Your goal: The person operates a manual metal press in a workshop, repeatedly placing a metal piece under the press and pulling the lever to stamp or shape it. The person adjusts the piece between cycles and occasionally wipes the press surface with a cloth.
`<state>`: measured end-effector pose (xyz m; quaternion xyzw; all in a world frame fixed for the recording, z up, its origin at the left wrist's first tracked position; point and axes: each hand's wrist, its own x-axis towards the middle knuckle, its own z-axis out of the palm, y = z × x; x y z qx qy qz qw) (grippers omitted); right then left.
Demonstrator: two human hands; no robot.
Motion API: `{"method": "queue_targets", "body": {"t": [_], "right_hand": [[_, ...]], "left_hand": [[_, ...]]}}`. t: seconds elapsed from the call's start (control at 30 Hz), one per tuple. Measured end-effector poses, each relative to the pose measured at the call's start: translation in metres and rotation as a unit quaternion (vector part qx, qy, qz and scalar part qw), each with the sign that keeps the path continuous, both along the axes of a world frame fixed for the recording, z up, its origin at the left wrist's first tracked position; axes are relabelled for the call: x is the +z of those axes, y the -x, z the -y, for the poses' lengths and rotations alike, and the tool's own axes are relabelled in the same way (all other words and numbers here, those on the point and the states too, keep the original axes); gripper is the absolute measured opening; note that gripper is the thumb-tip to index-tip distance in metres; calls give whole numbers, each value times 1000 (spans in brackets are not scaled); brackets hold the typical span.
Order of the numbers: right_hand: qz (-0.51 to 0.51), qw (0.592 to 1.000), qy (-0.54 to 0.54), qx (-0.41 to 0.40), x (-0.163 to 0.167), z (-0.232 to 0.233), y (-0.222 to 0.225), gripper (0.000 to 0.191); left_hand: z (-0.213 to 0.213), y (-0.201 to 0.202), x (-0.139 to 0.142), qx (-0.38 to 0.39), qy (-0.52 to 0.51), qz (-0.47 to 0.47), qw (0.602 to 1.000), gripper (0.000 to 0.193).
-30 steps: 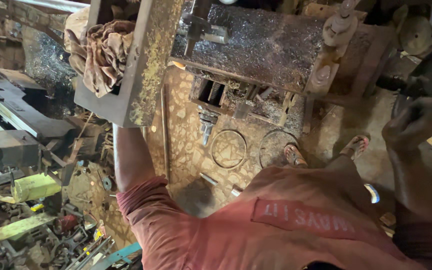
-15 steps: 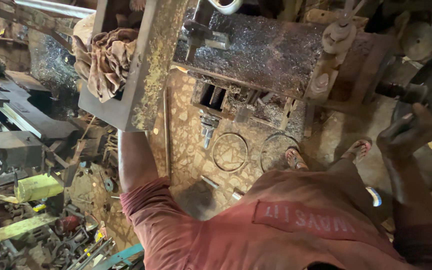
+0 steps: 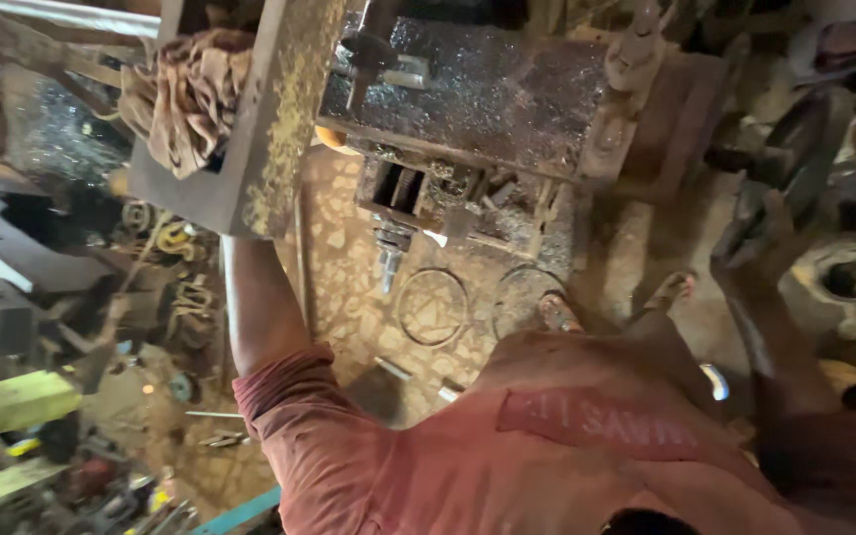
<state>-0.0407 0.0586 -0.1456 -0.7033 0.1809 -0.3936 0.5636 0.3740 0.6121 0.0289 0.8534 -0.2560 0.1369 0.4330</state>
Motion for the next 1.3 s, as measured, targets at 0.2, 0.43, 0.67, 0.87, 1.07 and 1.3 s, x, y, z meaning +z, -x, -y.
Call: {"method": "queue_targets", "body": {"t": [0.2, 0.43, 0.67, 0.87, 1.07, 1.3], "right_hand": [[-46, 998, 35, 36, 74, 48, -7, 31], [-368, 858, 132, 333, 125, 120, -122, 34], [-450, 815, 177, 321, 127, 78, -118, 38], [-299, 864, 375, 156, 106, 59, -75, 17], [-276, 811, 511, 72, 110, 40, -45, 16], [-356, 815, 456, 26, 114, 48, -50, 21]], "left_hand": [[-8, 63, -41, 128, 167, 72, 975, 69], [20, 217, -87, 375, 89, 81, 919, 65], [25, 326, -128, 340, 188, -59, 920, 68], [36, 306, -145, 331, 238, -37, 912, 66], [76, 214, -141, 340, 398, -28, 852, 78], [139, 147, -118, 496, 194, 31, 846, 106]]}}
